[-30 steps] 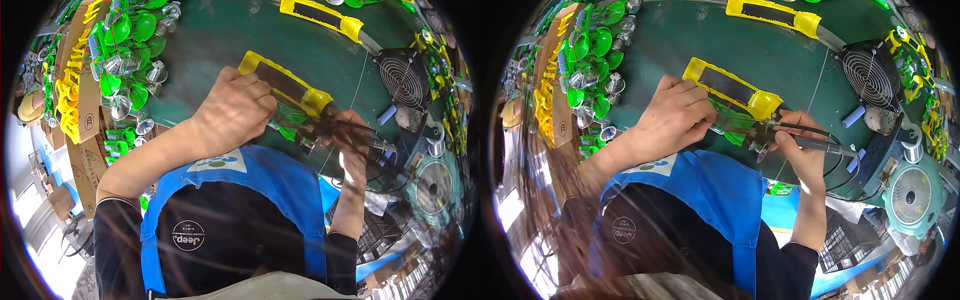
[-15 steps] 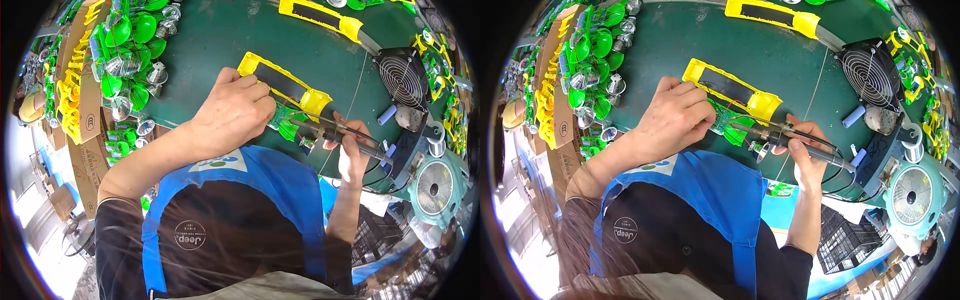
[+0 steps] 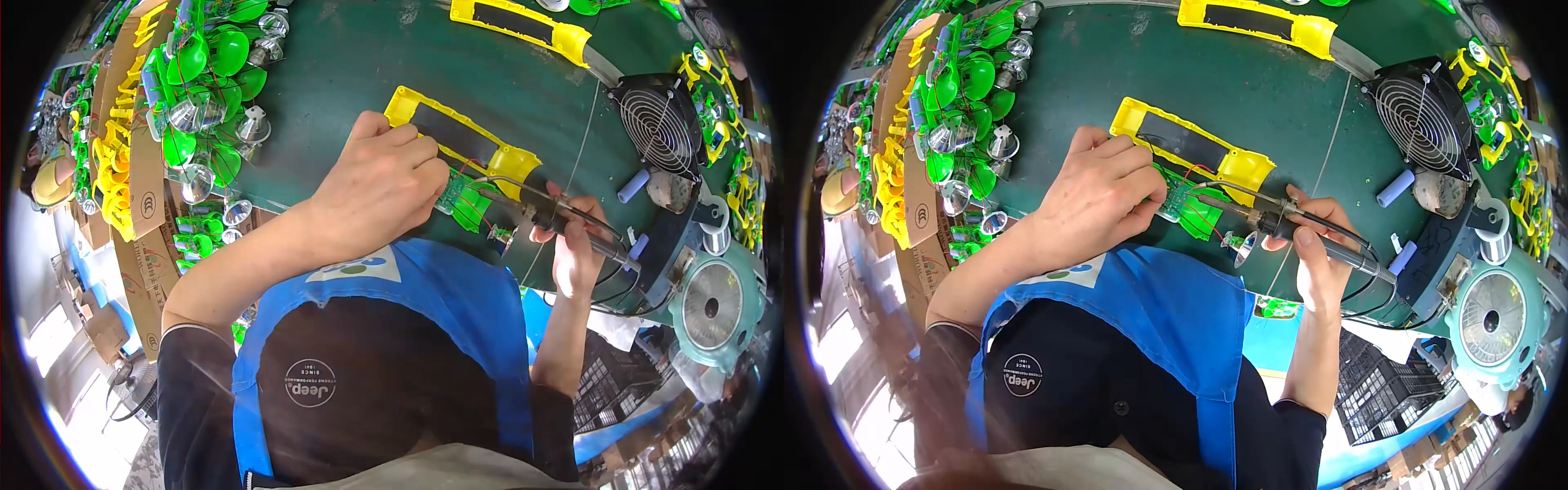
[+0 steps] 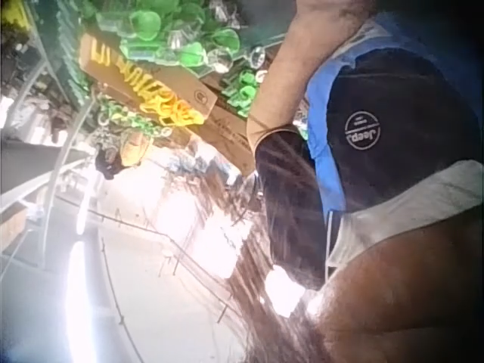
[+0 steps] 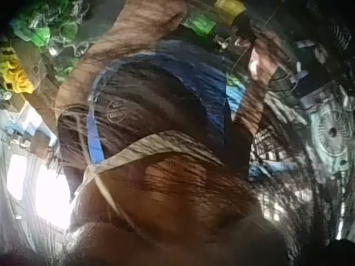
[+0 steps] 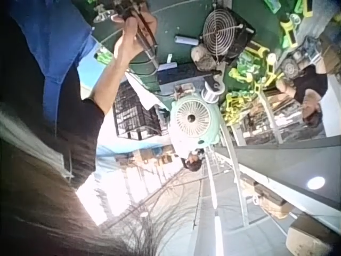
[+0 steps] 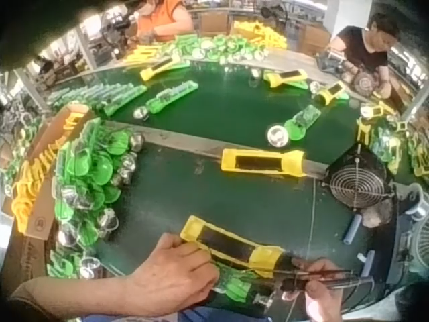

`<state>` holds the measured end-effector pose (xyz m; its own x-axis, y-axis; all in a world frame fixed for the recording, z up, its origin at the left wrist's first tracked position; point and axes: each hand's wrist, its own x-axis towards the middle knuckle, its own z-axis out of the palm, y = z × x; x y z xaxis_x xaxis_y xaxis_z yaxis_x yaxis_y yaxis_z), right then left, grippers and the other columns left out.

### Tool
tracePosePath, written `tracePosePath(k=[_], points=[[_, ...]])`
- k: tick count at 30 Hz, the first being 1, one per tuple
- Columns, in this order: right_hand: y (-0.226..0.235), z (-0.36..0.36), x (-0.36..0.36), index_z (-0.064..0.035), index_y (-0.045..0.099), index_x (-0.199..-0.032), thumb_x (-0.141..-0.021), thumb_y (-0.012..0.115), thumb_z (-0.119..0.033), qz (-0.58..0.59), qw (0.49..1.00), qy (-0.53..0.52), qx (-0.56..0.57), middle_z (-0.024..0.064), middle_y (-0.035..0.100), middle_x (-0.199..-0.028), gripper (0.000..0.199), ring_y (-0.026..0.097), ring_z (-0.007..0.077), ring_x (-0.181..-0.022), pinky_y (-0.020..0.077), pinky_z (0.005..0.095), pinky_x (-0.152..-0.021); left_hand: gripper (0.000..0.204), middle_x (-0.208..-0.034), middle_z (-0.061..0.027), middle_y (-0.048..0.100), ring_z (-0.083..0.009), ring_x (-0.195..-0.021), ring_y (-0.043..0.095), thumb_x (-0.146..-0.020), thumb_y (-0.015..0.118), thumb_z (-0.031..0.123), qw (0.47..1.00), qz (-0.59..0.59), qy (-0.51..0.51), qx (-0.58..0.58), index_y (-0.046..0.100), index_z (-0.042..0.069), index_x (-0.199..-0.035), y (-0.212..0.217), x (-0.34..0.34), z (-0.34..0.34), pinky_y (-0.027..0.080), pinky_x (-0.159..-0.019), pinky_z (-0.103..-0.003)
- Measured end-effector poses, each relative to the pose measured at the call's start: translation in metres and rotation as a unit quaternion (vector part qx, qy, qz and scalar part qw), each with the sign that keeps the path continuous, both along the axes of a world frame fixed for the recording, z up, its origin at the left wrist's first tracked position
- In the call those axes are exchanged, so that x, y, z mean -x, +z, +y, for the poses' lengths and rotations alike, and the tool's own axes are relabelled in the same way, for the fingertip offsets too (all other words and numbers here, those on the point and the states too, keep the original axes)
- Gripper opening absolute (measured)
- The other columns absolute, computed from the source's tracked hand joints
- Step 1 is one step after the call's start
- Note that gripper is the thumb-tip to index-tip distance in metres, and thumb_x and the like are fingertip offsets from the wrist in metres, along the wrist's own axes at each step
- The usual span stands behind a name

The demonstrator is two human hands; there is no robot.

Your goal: Soldering electrical components and wires into plastic solar lamp housings on a factory assembly line.

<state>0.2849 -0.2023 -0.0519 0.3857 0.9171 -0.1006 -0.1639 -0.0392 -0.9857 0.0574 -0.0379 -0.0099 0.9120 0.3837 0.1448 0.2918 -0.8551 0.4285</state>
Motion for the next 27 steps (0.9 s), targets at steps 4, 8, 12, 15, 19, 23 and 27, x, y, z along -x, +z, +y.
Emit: tracePosePath(k=[4,8,12,15,19,23,27], points=[[0.003,0.000,-0.001,0.0024,0.052,-0.095,-0.086,0.064,-0.030,0.041,0.999,-0.030,-0.016,0.0137,0.065,-0.067,0.036,0.065,0.0195,-0.065,0.0250,0.0504,-0.113,0.011,-0.073,-0.0038,0.052,-0.0206,-0.077,0.055,-0.068,0.066,0.008,1.000,-0.004,-0.019,0.011,0.055,0.010,-0.068,-0.003,-0.003,0.002,0.038,-0.074,-0.036],[0.014,-0.005,-0.013,0.0035,0.047,-0.103,-0.090,0.060,-0.038,-0.009,0.991,-0.113,-0.075,0.0196,0.066,-0.079,0.045,0.064,0.0194,-0.064,0.0488,0.0322,-0.082,0.014,-0.080,-0.0037,0.054,-0.0241,-0.081,0.058,-0.075,0.069,0.009,0.995,-0.074,0.003,0.066,0.058,0.008,-0.083,0.010,-0.009,0.035,0.041,-0.075,-0.036],[0.012,0.035,-0.011,-0.0028,0.040,-0.121,-0.101,0.042,-0.035,-0.201,0.961,-0.111,-0.151,0.0181,0.065,-0.091,0.038,0.064,0.0274,-0.084,0.0448,0.0415,-0.089,0.025,-0.098,-0.0049,0.051,-0.0255,-0.098,0.049,-0.068,0.075,0.014,0.997,0.046,0.040,-0.040,0.060,0.009,-0.088,0.009,-0.025,0.056,0.036,-0.083,-0.038],[0.008,0.056,-0.007,-0.0044,0.039,-0.118,-0.100,0.049,-0.028,-0.203,0.958,-0.128,-0.158,0.0201,0.066,-0.091,0.032,0.065,0.0292,-0.087,0.0441,0.0417,-0.093,0.027,-0.096,-0.0053,0.051,-0.0257,-0.097,0.051,-0.066,0.075,0.016,1.000,-0.020,0.005,-0.024,0.057,0.010,-0.085,-0.007,-0.018,0.062,0.037,-0.088,-0.041],[0.004,0.091,-0.007,-0.0049,0.039,-0.117,-0.095,0.058,-0.022,-0.227,0.940,-0.108,-0.231,0.0177,0.066,-0.100,0.034,0.063,0.0272,-0.099,0.0452,0.0405,-0.092,0.045,-0.109,-0.0083,0.055,-0.0308,-0.107,0.054,-0.056,0.080,0.027,0.984,-0.117,-0.063,-0.120,0.054,0.011,-0.089,0.009,0.026,0.042,0.042,-0.090,-0.049],[-0.002,0.142,-0.023,-0.0075,0.044,-0.115,-0.090,0.064,-0.013,-0.389,0.887,-0.107,-0.224,0.0117,0.068,-0.101,0.032,0.065,0.0220,-0.095,0.0502,0.0326,-0.082,0.051,-0.107,-0.0104,0.056,-0.0297,-0.106,0.054,-0.059,0.079,0.016,0.997,-0.048,-0.040,-0.047,0.053,0.010,-0.103,-0.007,0.053,0.021,0.042,-0.093,-0.044],[-0.020,0.157,-0.038,-0.0068,0.049,-0.116,-0.090,0.063,-0.011,-0.478,0.863,-0.093,-0.136,0.0109,0.068,-0.098,0.030,0.066,0.0206,-0.089,0.0514,0.0316,-0.079,0.051,-0.106,-0.0122,0.056,-0.0332,-0.098,0.055,-0.063,0.077,0.009,0.992,-0.125,-0.006,-0.007,0.051,0.006,-0.106,-0.017,0.061,0.017,0.044,-0.086,-0.043]])
